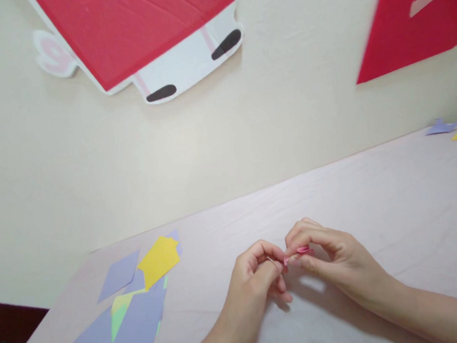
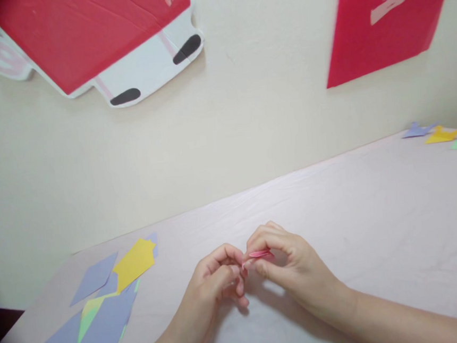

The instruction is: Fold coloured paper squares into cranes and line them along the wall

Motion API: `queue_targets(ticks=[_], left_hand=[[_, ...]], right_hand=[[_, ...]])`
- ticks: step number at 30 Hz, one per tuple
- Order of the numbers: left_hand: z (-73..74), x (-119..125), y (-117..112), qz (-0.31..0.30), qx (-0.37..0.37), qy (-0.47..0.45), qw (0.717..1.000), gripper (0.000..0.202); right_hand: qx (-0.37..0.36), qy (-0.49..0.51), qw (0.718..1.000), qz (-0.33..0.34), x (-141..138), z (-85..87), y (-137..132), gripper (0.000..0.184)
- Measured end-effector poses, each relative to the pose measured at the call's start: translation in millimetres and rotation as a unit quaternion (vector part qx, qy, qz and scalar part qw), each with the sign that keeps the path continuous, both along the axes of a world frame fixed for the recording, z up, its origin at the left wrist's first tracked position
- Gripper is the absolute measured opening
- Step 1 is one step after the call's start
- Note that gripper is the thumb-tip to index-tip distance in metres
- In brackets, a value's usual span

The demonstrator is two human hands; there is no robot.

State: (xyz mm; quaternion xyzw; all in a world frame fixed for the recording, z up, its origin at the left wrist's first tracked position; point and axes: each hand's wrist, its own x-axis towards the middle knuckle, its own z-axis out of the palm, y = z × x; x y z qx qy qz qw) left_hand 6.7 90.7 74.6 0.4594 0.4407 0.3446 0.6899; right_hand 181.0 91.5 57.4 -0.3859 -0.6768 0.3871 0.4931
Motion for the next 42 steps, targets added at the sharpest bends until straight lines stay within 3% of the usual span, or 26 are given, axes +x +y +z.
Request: queue_targets(ticks=[3,5,13,15,20,31,35,39,42], left_hand=[[1.8,3,-4,0.035,0.142,0.105,0.984,0.013],[2.2,4,-6,0.048,0.195,0.152,0.968,0.015],[-3.2,1,-7,0.05,0.273,0.198,0.94,0.016],[-4.1,1,-7,0.052,0.256,0.187,0.947,0.017],[-3.8,3,-5,0.033,0.086,0.068,0.993,0.026],[0.0,4,0,-0.005,-0.094,-0.097,0.991,0.024],[-0.5,4,-1,0.01,-0.07,-0.083,0.994,0.028],[0.7,4,-1,0.066,0.01,0.003,0.998,0.029],[2.0,4,-2,0.075,0.053,0.058,0.994,0.028]], right_hand=[[-0.024,0.011,1.0,-0.007,0,-1.7,2,0.018],[-0.032,0.018,0.999,-0.007,0,-2.1,2,0.019],[-0.075,0.043,0.996,-0.011,-1,-3.4,0,0.02],[-0.085,0.05,0.995,-0.01,-2,-2.9,1,0.021],[-0.083,0.061,0.995,-0.01,-2,-1.3,2,0.023],[0.025,0.0,1.0,0.015,4,-5.7,5,0.017],[0.053,-0.028,0.998,0.007,5,-3.1,6,0.018],[0.109,-0.066,0.992,-0.011,7,0.9,8,0.016],[0.14,-0.087,0.986,-0.018,8,3.2,9,0.016]])
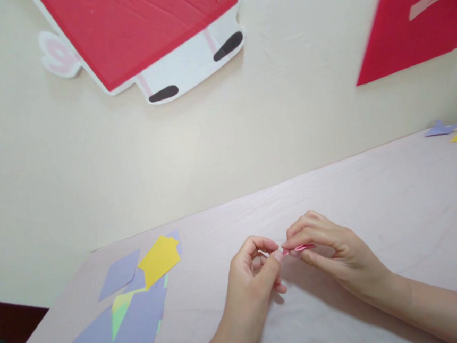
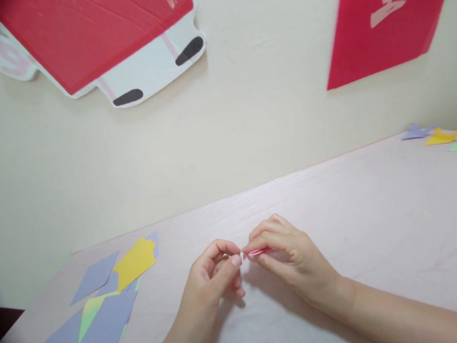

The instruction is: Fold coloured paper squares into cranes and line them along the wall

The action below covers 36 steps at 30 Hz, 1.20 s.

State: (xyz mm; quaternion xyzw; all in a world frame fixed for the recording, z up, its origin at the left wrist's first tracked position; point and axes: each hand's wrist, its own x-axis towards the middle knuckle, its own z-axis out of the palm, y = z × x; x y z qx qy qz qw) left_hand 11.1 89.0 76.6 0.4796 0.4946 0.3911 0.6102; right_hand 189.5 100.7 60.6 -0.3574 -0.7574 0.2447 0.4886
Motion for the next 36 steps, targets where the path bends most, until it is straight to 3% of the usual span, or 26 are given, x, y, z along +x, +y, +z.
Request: queue_targets(ticks=[14,21,28,36], left_hand=[[-11.8,1,-2,-0.042,-0.058,-0.05,0.996,0.031],[-16.2,-3,6,-0.058,0.047,-0.005,0.997,0.03],[-13.0,-4,4,-0.081,-0.073,-0.056,0.992,0.041],[-10.3,-4,4,-0.076,-0.107,-0.087,0.988,0.039]], right_hand=[[0.045,-0.022,0.999,0.013,1,-2.6,0,0.017],[-0.051,0.017,0.998,0.016,-2,-4.8,0,0.012],[-0.025,0.013,1.0,0.007,-1,-4.4,-1,0.018],[0.066,-0.067,0.996,0.007,2,-2.0,2,0.018]])
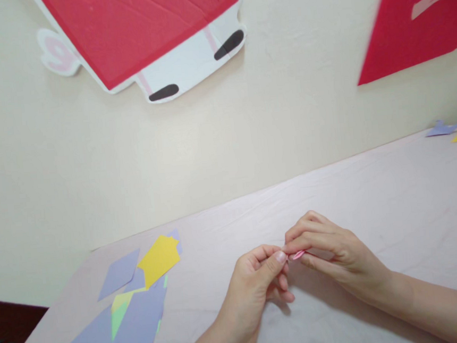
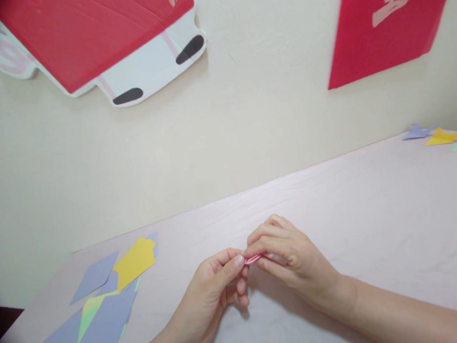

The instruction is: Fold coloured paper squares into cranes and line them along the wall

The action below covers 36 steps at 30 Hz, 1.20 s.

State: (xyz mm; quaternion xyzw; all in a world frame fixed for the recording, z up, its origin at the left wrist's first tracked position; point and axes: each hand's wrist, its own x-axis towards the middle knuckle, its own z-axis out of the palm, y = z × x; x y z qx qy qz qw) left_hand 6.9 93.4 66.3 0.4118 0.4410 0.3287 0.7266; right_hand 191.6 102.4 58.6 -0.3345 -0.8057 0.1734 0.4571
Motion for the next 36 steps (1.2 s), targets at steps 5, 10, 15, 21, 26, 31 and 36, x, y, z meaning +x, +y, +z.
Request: queue_targets(ticks=[5,10,15,21,26,31,36], left_hand=[[0.3,1,0,0.007,0.002,-0.014,1.0,0.036],[-2.2,-1,5,-0.037,0.008,-0.051,0.998,0.031],[-1.7,-4,10,-0.038,-0.004,-0.066,0.997,0.033],[-1.3,-4,10,-0.032,-0.005,-0.052,0.998,0.037],[-2.1,-3,6,-0.004,0.091,0.041,0.995,0.03],[-0.3,0,-3,0.027,0.281,0.205,0.937,0.011],[-0.1,0,-6,0.016,0.4,0.297,0.867,0.013]], right_hand=[[-0.017,0.003,1.0,-0.006,0,1.0,-1,0.017],[-0.025,0.032,0.999,0.002,-3,0.7,-3,0.015],[-0.056,0.064,0.996,0.006,-5,-0.3,-5,0.015],[-0.119,0.092,0.989,-0.001,-5,-0.9,-6,0.016],[-0.185,0.122,0.975,-0.008,-6,-0.8,-5,0.017],[-0.236,0.145,0.961,-0.015,-8,-4.1,-6,0.018],[-0.253,0.161,0.954,-0.01,-11,-3.6,-8,0.022]])
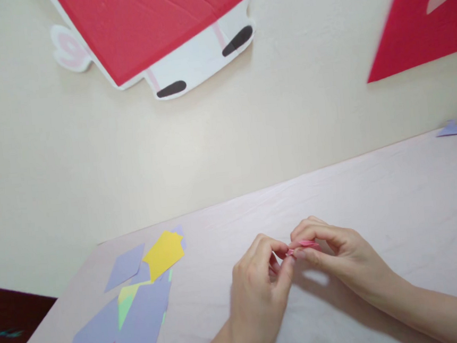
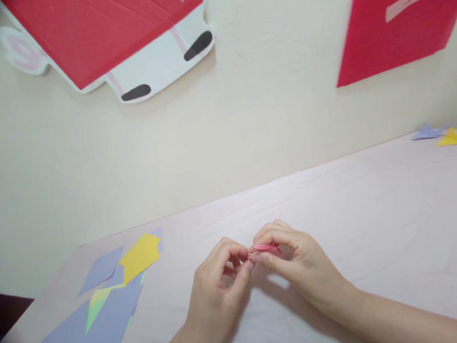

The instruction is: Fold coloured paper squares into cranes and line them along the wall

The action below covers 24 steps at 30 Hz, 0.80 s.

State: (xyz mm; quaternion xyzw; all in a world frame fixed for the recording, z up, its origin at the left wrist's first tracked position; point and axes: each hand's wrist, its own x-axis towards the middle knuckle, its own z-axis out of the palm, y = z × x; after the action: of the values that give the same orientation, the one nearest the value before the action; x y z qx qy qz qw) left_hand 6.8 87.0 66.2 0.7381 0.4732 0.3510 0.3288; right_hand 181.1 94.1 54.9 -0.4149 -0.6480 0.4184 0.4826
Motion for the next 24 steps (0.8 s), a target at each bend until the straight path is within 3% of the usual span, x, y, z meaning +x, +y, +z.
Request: queue_targets(ticks=[8,17,24], left_hand=[[-0.6,-2.5,-1.2,0.002,0.071,0.043,0.997,0.012],[0.4,1.4,-5.3,0.006,0.036,0.024,0.999,0.017],[-0.3,4.1,-5.9,0.005,0.018,-0.001,1.0,0.016]], right_hand=[[0.007,-0.007,1.0,-0.015,-1.1,2.1,-1.1,0.026],[0.008,-0.006,1.0,-0.02,-2.7,2.4,-2.3,0.024],[-0.038,0.014,0.999,-0.01,-4.3,0.4,-5.2,0.022]])
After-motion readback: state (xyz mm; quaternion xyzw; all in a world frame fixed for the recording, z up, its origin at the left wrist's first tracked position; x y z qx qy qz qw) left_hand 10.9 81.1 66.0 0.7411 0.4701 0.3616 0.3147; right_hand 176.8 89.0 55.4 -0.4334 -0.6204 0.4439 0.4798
